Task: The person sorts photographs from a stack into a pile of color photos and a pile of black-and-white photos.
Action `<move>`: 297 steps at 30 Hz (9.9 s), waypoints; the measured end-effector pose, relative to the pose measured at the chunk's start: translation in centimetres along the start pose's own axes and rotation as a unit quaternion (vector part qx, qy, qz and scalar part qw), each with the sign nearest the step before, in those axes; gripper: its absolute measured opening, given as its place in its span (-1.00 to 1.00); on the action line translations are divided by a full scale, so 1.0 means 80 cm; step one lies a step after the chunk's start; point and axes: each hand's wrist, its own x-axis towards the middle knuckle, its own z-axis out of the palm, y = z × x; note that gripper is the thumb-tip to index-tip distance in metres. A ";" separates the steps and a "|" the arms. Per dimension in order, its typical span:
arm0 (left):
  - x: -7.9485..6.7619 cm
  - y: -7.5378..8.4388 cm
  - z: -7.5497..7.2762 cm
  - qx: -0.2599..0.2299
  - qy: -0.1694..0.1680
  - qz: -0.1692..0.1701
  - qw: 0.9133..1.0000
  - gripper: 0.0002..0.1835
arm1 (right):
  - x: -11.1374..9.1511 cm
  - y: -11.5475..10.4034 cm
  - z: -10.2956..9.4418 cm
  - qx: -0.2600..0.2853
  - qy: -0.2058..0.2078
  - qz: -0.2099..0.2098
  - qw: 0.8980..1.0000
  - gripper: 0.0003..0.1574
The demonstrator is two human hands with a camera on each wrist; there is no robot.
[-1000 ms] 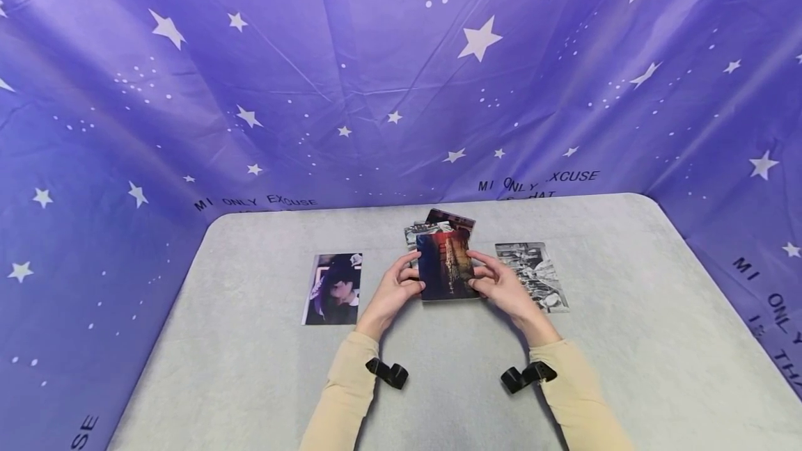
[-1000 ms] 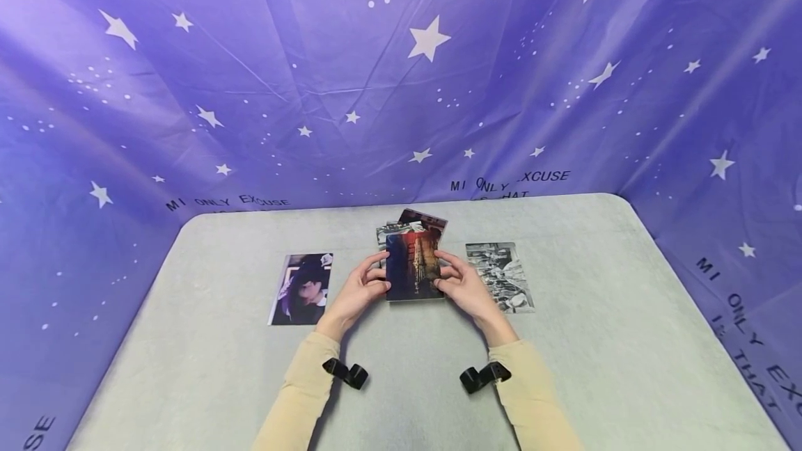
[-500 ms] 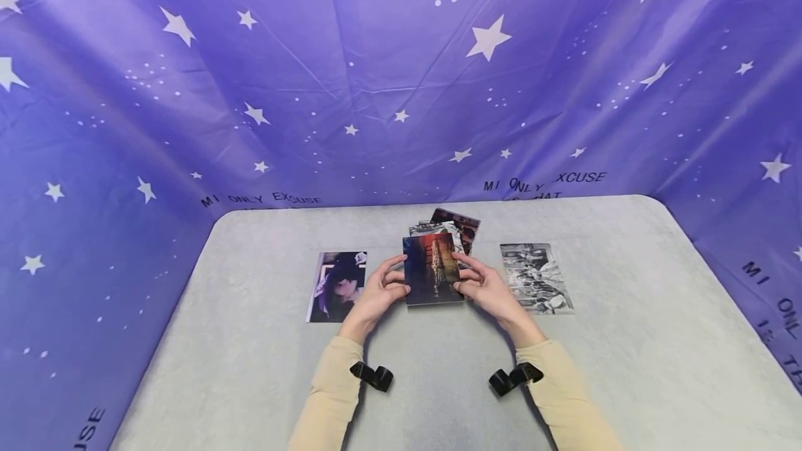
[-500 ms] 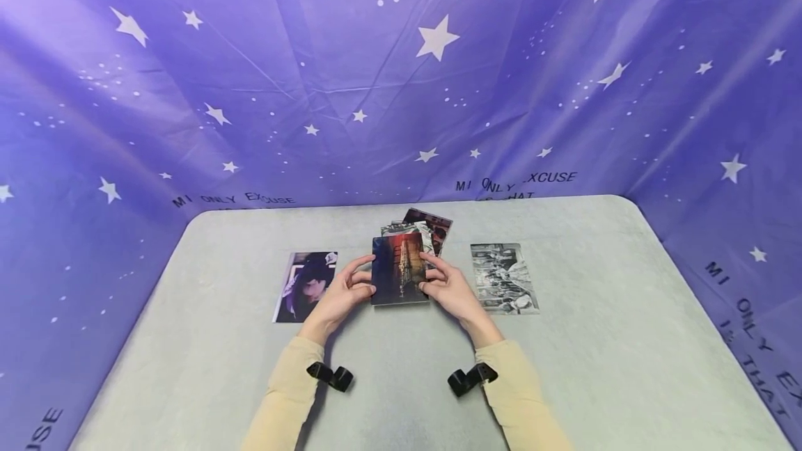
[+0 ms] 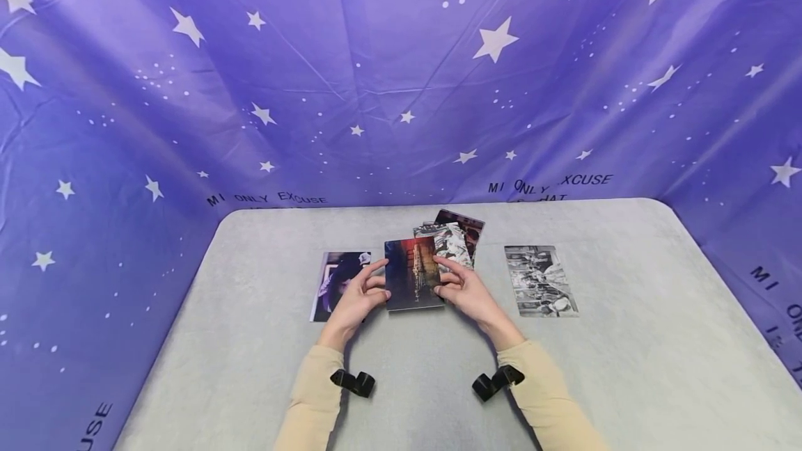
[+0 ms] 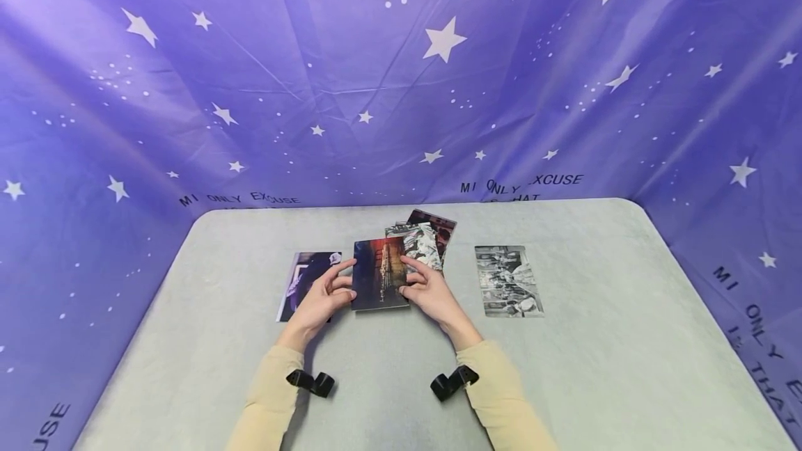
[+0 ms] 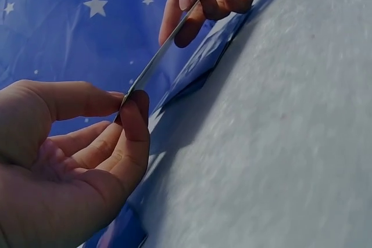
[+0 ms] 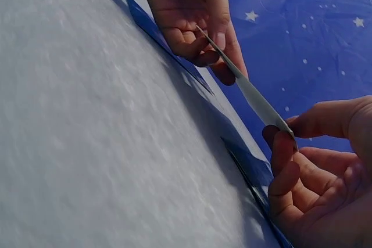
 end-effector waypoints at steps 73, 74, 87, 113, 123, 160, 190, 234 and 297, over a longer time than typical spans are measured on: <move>-0.062 0.023 -0.148 0.108 0.017 -0.045 0.993 -0.33 | 0.036 0.001 0.155 -0.186 -0.064 -0.057 0.979 -0.19; -0.062 0.024 -0.148 0.116 0.024 -0.048 0.992 -0.34 | 0.036 0.001 0.156 -0.192 -0.065 -0.057 0.978 -0.19; -0.058 0.035 -0.143 0.189 0.065 -0.054 0.978 -0.40 | 0.045 -0.003 0.157 -0.270 -0.064 -0.083 0.957 -0.21; -0.055 0.034 -0.138 0.218 0.103 -0.048 0.969 -0.44 | 0.051 -0.002 0.151 -0.278 -0.070 -0.073 0.955 -0.21; -0.058 0.036 -0.137 0.222 0.099 -0.044 0.969 -0.50 | 0.040 0.001 0.140 -0.199 -0.085 -0.067 0.974 -0.31; -0.045 0.040 -0.098 0.211 0.059 -0.014 0.976 -0.60 | 0.018 -0.005 0.054 -0.170 -0.011 -0.068 0.983 -0.59; -0.024 0.020 -0.044 0.169 0.007 0.002 0.986 -0.64 | 0.002 -0.012 -0.037 -0.152 0.096 -0.039 0.983 -0.48; 0.031 0.007 0.058 0.054 0.034 -0.036 0.997 -0.44 | -0.013 -0.007 -0.045 -0.142 0.112 -0.016 0.983 -0.22; 0.028 -0.013 0.096 -0.044 -0.055 -0.019 0.997 -0.19 | -0.044 0.009 -0.069 0.006 0.116 0.004 0.993 -0.28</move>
